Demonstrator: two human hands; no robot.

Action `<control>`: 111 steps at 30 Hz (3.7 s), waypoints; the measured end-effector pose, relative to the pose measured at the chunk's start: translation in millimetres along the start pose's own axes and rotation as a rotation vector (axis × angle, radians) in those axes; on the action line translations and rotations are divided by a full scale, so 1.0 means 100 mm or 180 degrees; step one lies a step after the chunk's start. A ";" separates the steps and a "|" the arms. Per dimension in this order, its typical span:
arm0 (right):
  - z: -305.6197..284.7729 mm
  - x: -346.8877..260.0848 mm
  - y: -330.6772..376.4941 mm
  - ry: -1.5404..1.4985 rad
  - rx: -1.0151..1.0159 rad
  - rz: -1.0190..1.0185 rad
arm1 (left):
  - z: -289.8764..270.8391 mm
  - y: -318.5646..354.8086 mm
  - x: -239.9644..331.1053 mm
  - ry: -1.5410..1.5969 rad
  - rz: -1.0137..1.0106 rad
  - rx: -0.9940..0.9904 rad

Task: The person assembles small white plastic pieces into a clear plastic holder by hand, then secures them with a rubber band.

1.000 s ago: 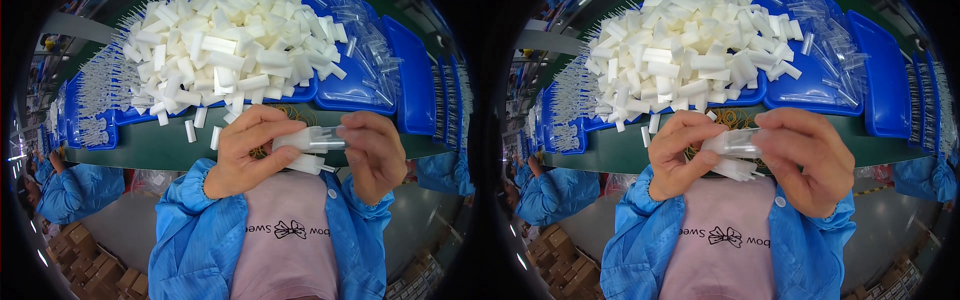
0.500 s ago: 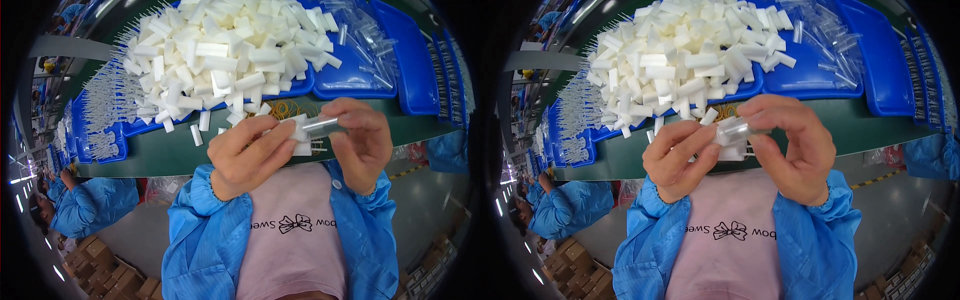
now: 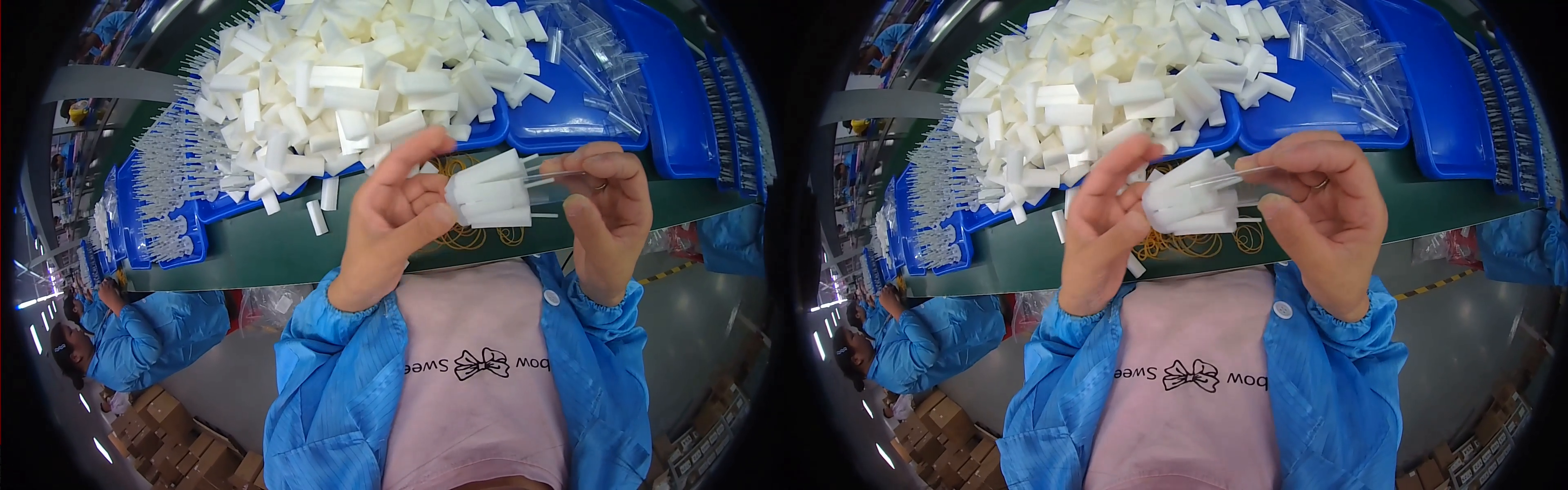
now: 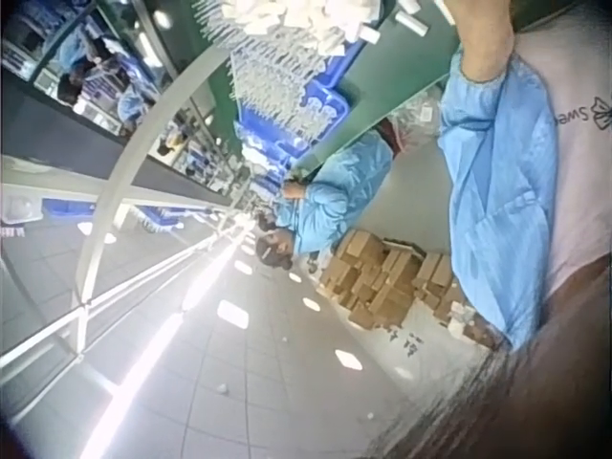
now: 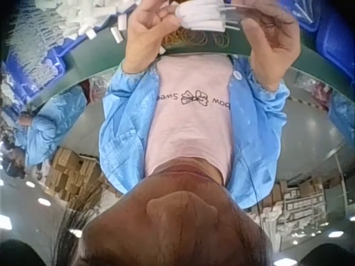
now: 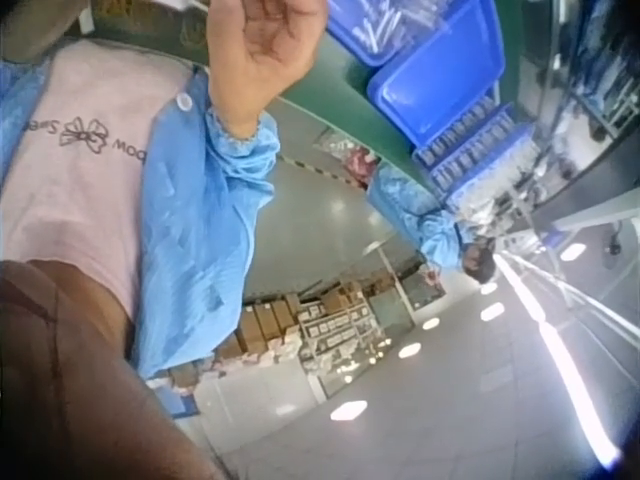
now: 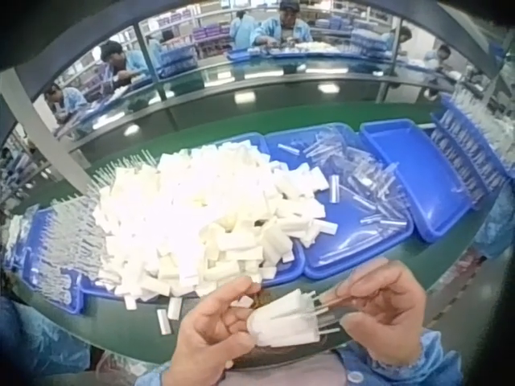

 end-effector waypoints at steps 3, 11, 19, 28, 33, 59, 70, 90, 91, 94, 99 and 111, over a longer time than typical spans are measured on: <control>-0.05 0.00 0.03 0.0095 0.0000 -0.0009 | 0.01 -0.02 -0.25 -0.0071 -0.0379 -0.0093; -0.22 -0.04 0.08 0.0236 0.0176 0.0224 | -0.03 0.00 -0.11 -0.0836 0.0325 0.0068; -0.21 -0.21 0.18 0.0862 0.0208 -0.0223 | 0.01 0.02 0.10 -0.1505 0.0828 0.0176; -0.08 -0.17 0.20 0.0739 0.0143 -0.0124 | 0.10 0.08 0.27 -0.2240 0.1244 0.0262; -0.04 -0.13 0.22 0.0625 0.0173 -0.0086 | 0.11 0.10 0.32 -0.2313 0.1347 0.0228; -1.07 0.07 -0.68 0.5788 -0.0571 -0.0500 | -0.03 -0.02 0.03 -0.0765 0.0451 0.0187; -0.37 -0.12 -0.44 0.0461 0.0543 0.0226 | -0.01 0.01 0.21 -0.2300 0.1269 0.0543; -0.07 0.12 -0.14 0.0202 0.0338 0.0219 | 0.20 0.08 0.43 -0.3044 0.2118 0.0507; -0.04 0.09 -0.14 0.0478 0.0181 0.0060 | 0.21 0.08 0.43 -0.2975 0.2122 0.0481; -0.01 0.05 -0.15 0.0830 -0.0003 -0.0149 | 0.19 0.07 0.41 -0.2975 0.2158 0.0572; -0.06 0.08 -0.15 0.0669 0.0075 0.0085 | 0.23 0.11 0.47 -0.3418 0.2275 0.0751; 0.05 0.02 -0.10 0.0252 0.0249 0.0033 | 0.17 0.08 0.44 -0.3187 0.2324 0.0810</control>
Point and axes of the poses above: each hand's wrist, its own y-axis away from the middle knuckle, its own z-axis out of the palm, x = y × z, the point moved 6 cm from there along -y, towards the middle knuckle, and after that the axes turned 15 degrees about -y, right-handed, at the moved point
